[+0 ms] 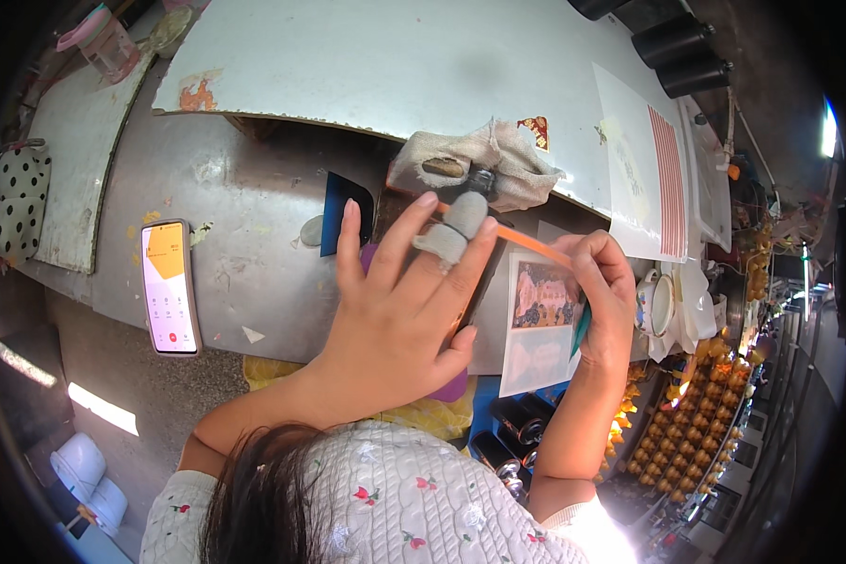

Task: The person applies a decorative label to a cylindrical container, smoothing it with a green card and wrapping a thin orange strip around the rim. The person repeats this process on a second container.

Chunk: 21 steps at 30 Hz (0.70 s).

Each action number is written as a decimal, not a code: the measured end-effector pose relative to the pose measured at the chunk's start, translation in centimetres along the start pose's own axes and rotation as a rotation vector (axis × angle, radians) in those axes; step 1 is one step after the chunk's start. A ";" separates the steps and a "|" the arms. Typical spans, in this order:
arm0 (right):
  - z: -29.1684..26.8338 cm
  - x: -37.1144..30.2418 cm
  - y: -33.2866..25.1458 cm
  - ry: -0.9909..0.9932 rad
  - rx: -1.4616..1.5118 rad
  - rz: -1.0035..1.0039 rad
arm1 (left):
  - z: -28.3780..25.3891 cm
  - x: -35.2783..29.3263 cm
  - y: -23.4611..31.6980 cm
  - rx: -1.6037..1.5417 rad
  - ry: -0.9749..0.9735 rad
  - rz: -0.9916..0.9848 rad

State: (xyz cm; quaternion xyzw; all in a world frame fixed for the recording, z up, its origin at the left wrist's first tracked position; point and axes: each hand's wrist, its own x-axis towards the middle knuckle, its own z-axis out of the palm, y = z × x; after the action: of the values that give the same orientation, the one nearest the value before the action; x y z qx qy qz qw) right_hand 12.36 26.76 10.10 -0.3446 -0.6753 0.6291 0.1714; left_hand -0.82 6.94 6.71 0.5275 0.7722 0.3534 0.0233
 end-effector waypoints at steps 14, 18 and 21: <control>0.2 0.3 0.7 -0.048 -0.047 0.006 | 1.0 -2.3 1.9 0.020 -0.050 -0.029; 0.7 0.1 0.4 -0.045 -0.258 -0.021 | 0.5 -3.2 0.5 -0.142 -0.111 -0.138; 1.3 0.1 -0.8 -0.023 -0.186 -0.101 | 1.2 -2.9 -0.6 -0.318 -0.030 -0.130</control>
State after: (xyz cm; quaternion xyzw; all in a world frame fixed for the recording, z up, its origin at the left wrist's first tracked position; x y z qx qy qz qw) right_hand 11.24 25.88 10.68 -0.3173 -0.7491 0.5583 0.1627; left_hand 0.44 5.03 4.53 0.4713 0.7386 0.4611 0.1407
